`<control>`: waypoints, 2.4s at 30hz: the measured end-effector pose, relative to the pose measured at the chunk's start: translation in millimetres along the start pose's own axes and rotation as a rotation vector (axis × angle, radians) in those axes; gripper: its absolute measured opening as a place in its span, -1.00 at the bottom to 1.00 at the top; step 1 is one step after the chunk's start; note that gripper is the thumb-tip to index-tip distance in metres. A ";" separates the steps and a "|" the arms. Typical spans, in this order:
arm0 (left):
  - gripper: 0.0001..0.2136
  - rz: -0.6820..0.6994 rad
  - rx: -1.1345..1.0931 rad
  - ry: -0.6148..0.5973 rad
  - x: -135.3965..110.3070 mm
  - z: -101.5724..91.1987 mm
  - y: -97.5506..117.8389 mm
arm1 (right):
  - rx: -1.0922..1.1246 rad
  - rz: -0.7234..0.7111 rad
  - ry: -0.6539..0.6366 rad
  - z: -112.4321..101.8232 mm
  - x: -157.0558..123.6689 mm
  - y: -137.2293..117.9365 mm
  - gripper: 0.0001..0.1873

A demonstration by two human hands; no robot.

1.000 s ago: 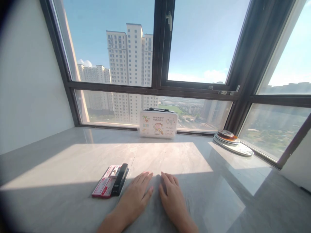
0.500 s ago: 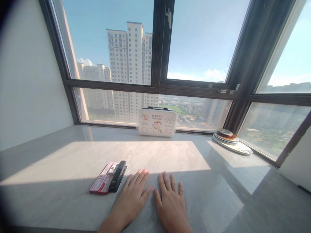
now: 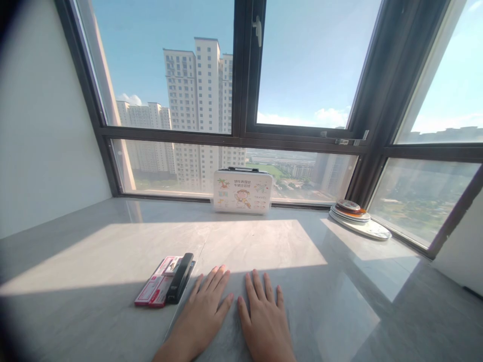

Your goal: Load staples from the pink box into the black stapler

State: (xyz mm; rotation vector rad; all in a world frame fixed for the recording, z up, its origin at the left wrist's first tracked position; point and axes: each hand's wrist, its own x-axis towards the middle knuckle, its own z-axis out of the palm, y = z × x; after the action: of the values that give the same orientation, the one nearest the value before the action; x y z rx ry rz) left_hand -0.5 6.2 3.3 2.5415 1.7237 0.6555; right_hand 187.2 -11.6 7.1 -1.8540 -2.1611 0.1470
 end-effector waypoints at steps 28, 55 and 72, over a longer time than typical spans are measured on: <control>-0.46 -0.036 0.024 -0.083 1.2 -9.3 5.3 | -0.074 0.028 -0.040 -7.3 -1.3 -5.5 -0.34; -0.45 -0.050 0.017 -0.097 1.6 -11.1 6.5 | -0.080 0.032 -0.044 -8.0 -0.5 -6.0 -0.35; -0.45 -0.051 0.004 -0.091 1.3 -9.2 4.5 | -0.075 0.037 -0.053 -10.9 0.3 -7.7 -0.36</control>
State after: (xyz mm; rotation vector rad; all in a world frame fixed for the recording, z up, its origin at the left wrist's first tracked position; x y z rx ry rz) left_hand 0.7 3.5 13.2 2.4786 1.7551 0.5257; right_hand 182.9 -13.8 19.6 -1.9530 -2.1975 0.1258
